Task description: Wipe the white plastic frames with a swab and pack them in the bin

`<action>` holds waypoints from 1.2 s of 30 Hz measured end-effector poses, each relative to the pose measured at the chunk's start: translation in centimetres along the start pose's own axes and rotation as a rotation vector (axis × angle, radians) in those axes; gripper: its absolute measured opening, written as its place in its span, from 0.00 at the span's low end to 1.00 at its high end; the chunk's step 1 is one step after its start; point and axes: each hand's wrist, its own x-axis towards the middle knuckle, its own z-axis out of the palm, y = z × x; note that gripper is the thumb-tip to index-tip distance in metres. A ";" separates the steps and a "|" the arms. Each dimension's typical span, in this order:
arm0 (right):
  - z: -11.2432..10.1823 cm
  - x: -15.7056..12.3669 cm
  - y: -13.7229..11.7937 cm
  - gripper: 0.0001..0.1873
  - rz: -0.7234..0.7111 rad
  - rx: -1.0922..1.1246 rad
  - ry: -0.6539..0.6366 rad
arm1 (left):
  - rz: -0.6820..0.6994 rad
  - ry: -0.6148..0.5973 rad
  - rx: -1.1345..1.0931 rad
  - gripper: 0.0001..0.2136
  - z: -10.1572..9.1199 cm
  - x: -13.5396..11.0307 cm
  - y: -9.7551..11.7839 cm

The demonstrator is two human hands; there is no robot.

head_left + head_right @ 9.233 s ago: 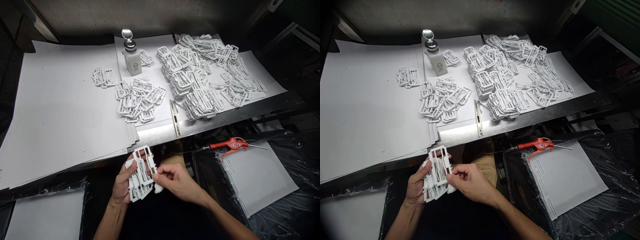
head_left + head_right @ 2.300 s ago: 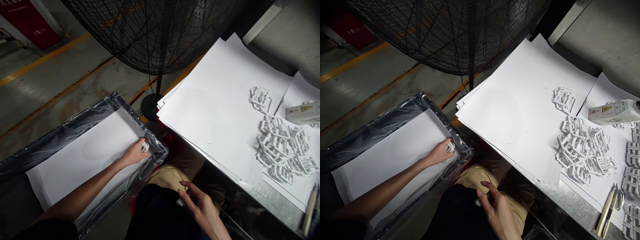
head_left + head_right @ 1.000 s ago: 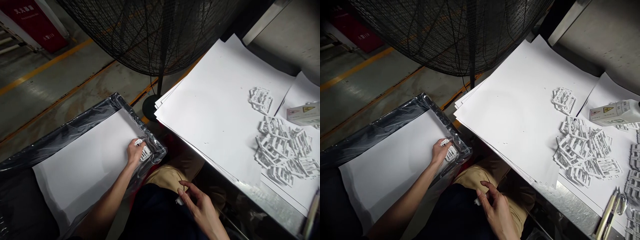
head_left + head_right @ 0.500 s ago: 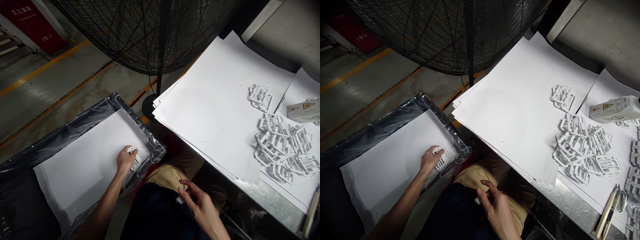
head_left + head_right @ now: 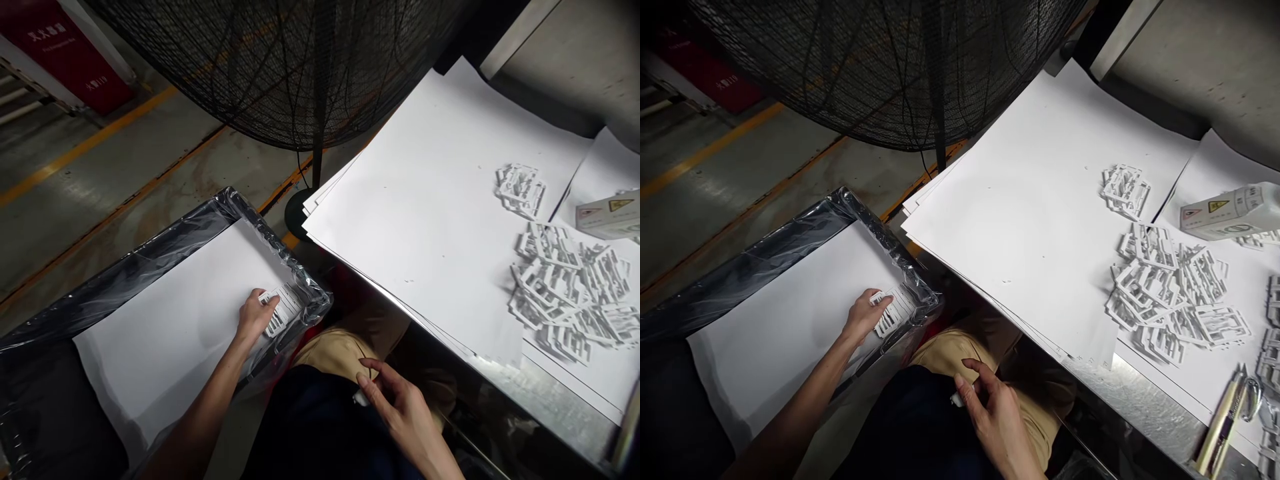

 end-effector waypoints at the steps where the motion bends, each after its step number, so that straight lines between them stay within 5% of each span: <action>1: 0.0 0.0 0.0 0.30 0.000 0.001 0.001 | -0.018 0.015 0.028 0.20 -0.3 0.0 -0.1; 11: -0.4 0.3 0.2 0.30 -0.016 -0.018 0.000 | -0.146 0.090 0.283 0.22 -0.7 -1.3 -1.8; 20: -0.4 0.2 0.2 0.30 -0.016 -0.014 -0.007 | -0.082 0.075 0.159 0.19 -1.0 -0.6 -3.4; 26: -0.5 0.2 0.1 0.30 -0.004 -0.012 -0.013 | 0.027 -0.076 -0.154 0.18 -3.7 0.1 -5.9; 31: -0.4 0.3 0.2 0.29 -0.011 -0.024 -0.014 | 0.071 -0.271 -0.185 0.22 -6.8 0.8 -8.0; 36: -0.3 0.3 0.3 0.29 -0.015 -0.025 -0.009 | 0.113 -0.410 -0.124 0.23 -6.3 1.8 -8.3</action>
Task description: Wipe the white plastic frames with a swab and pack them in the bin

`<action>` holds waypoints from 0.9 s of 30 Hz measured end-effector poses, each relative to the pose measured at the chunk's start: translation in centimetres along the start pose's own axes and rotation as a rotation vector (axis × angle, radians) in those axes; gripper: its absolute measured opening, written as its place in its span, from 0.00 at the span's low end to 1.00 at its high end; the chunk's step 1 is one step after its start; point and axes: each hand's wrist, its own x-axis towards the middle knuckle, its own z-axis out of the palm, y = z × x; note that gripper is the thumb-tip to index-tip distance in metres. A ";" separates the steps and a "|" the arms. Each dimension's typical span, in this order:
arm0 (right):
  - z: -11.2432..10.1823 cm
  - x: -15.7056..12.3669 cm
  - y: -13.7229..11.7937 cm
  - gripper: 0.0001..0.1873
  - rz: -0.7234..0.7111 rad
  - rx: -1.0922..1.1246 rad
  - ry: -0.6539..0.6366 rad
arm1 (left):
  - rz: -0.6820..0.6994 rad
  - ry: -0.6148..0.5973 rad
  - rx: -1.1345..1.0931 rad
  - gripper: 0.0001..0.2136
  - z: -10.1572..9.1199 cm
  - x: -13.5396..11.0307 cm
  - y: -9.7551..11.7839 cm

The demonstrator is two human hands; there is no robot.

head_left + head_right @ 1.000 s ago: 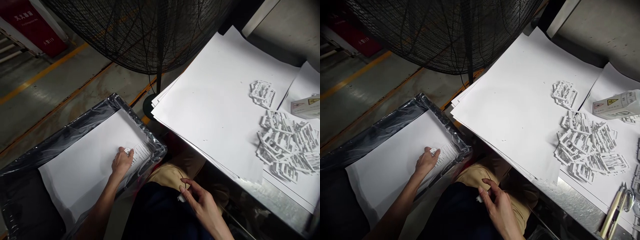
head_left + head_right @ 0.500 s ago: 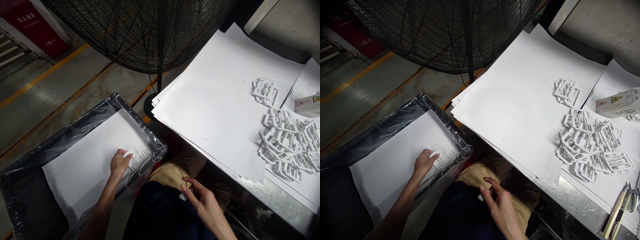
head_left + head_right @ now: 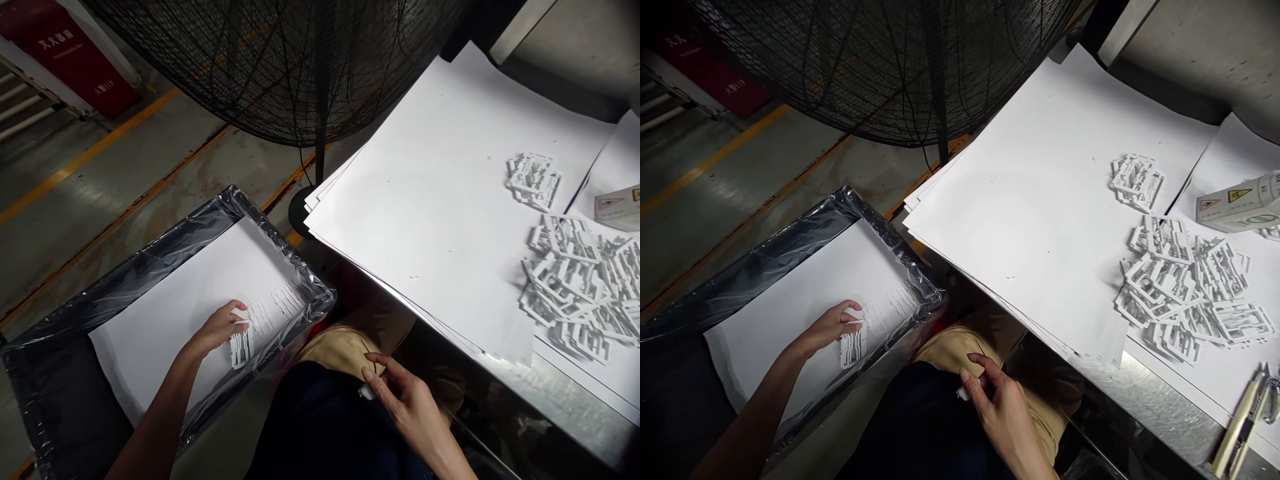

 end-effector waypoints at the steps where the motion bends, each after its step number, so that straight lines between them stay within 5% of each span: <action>1: 0.0 0.0 0.0 0.29 -0.001 0.001 0.002 | 0.008 -0.005 0.018 0.22 0.2 0.3 0.1; 11: 0.2 0.0 0.0 0.29 -0.011 0.008 0.005 | -0.034 0.266 0.310 0.13 2.6 1.9 1.6; 20: 0.0 -0.1 0.1 0.29 0.021 0.011 0.001 | -0.083 0.202 0.276 0.12 2.5 2.9 2.5; 27: 0.2 0.0 0.3 0.28 -0.011 0.031 0.035 | -0.038 0.200 0.138 0.11 0.8 1.2 1.0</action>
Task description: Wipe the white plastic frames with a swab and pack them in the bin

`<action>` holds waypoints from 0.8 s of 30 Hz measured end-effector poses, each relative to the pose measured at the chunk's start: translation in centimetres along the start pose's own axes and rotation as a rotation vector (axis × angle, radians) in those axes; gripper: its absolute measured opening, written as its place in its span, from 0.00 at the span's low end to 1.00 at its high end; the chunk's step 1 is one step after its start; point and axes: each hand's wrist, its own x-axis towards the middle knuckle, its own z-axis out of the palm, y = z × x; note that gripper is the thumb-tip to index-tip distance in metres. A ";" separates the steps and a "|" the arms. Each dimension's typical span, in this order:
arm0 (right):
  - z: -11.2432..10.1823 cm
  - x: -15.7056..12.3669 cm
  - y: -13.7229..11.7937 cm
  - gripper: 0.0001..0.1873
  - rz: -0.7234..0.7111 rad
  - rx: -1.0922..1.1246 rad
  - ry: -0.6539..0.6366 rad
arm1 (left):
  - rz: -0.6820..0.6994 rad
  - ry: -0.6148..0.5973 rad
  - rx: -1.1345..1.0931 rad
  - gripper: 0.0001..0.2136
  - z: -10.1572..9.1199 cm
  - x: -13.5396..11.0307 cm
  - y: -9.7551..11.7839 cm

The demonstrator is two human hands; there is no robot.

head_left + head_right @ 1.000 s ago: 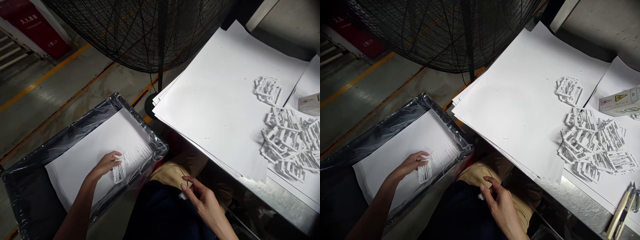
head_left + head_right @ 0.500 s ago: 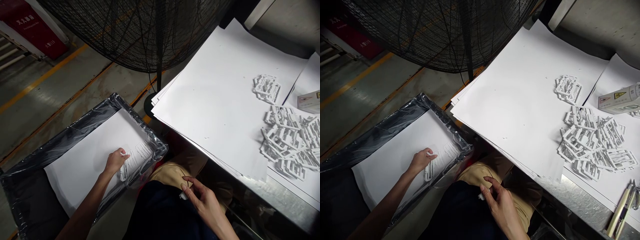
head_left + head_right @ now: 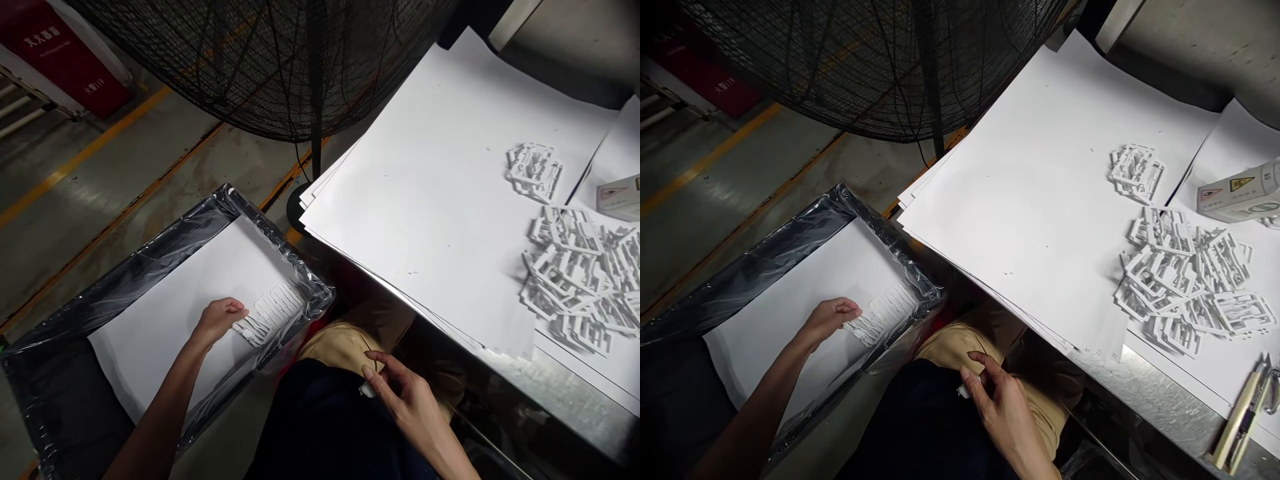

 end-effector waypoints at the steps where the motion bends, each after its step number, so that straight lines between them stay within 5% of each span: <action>1: 0.0 0.0 0.0 0.28 -0.006 -0.001 0.004 | 0.001 0.011 -0.004 0.11 -0.2 -0.3 -0.3; 4: -0.2 0.1 -0.2 0.26 -0.019 -0.018 0.006 | -0.044 0.106 0.054 0.14 -0.1 -1.4 -0.8; 7: -0.2 0.2 -0.4 0.26 -0.025 -0.031 0.007 | -0.178 0.257 0.172 0.29 1.1 -2.5 -0.6; 10: -0.1 0.1 -0.5 0.27 -0.007 -0.027 -0.006 | -0.267 0.283 0.228 0.39 3.0 -3.0 0.1; 15: -0.1 -0.1 -0.5 0.28 0.008 -0.028 -0.020 | -0.307 0.249 0.265 0.27 4.5 -2.7 0.9; 19: -0.3 -0.3 -0.3 0.28 0.021 -0.022 -0.014 | -0.288 0.229 0.282 0.22 2.8 -3.3 0.4; 24: -0.2 -0.3 -0.3 0.28 0.024 -0.009 -0.024 | -0.244 0.198 0.319 0.28 1.3 -4.3 -1.7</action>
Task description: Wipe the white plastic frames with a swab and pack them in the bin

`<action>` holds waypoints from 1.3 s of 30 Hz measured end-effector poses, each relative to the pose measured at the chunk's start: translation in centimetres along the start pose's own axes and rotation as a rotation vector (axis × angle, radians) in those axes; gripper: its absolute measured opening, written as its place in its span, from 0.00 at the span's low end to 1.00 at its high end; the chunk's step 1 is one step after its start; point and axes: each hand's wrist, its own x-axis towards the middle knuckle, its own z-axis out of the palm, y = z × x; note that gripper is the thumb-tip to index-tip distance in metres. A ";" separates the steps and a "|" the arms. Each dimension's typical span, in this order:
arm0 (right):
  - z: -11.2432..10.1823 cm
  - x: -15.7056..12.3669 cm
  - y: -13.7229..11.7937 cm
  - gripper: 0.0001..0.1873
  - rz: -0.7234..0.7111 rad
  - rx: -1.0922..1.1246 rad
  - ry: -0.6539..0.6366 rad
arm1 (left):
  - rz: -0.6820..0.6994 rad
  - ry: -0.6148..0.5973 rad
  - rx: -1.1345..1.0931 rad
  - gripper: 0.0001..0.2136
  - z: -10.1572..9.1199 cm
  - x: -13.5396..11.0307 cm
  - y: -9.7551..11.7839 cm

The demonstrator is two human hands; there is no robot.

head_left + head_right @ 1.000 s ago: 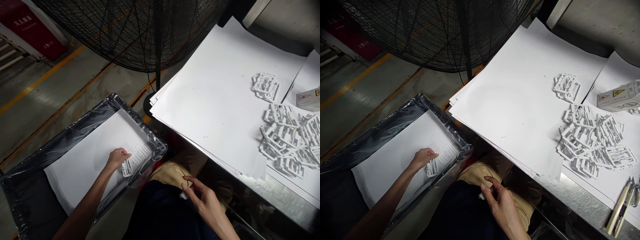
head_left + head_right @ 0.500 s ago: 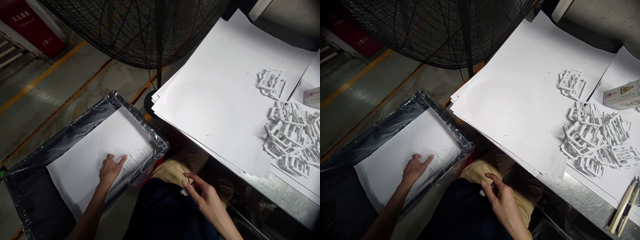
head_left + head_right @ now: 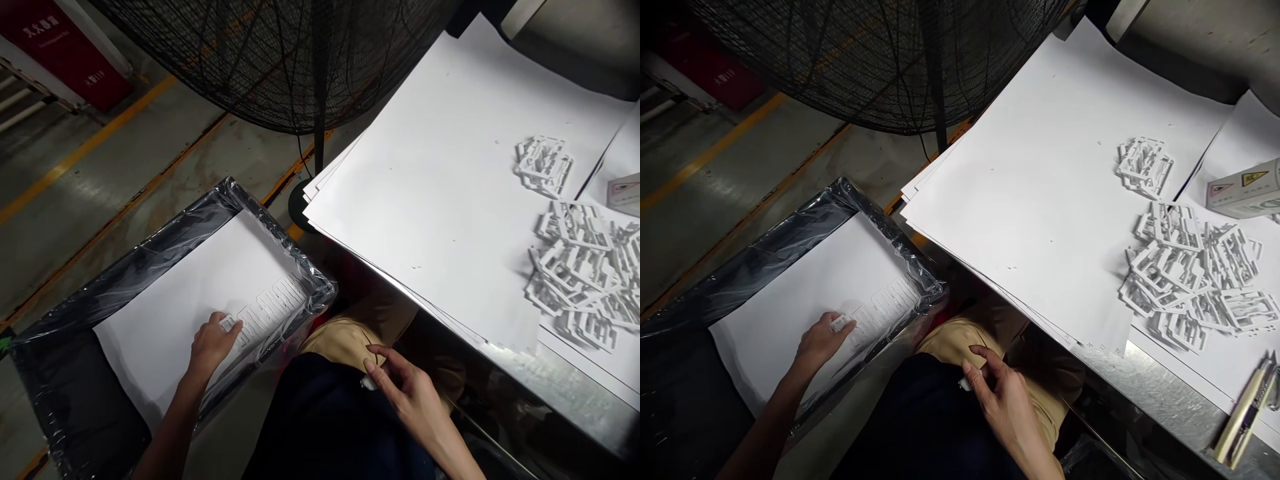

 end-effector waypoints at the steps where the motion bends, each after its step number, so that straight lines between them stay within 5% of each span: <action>1: 0.0 0.0 0.0 0.28 -0.001 0.001 -0.001 | 0.008 -0.011 0.006 0.30 0.2 0.0 -0.4; 16: 0.2 0.1 -0.2 0.28 0.030 -0.015 -0.018 | -0.011 -0.059 -0.002 0.30 2.0 -0.5 -1.4; 27: 0.2 0.3 0.2 0.28 -0.004 -0.023 -0.018 | 0.069 -0.033 0.005 0.29 2.8 -1.3 -0.2; 34: 0.3 0.3 0.4 0.29 0.005 -0.009 -0.024 | 0.053 0.071 0.041 0.28 3.0 -1.8 0.4; 39: 0.2 0.4 0.4 0.28 0.009 -0.008 -0.020 | 0.163 0.151 -0.007 0.26 3.5 -1.1 1.0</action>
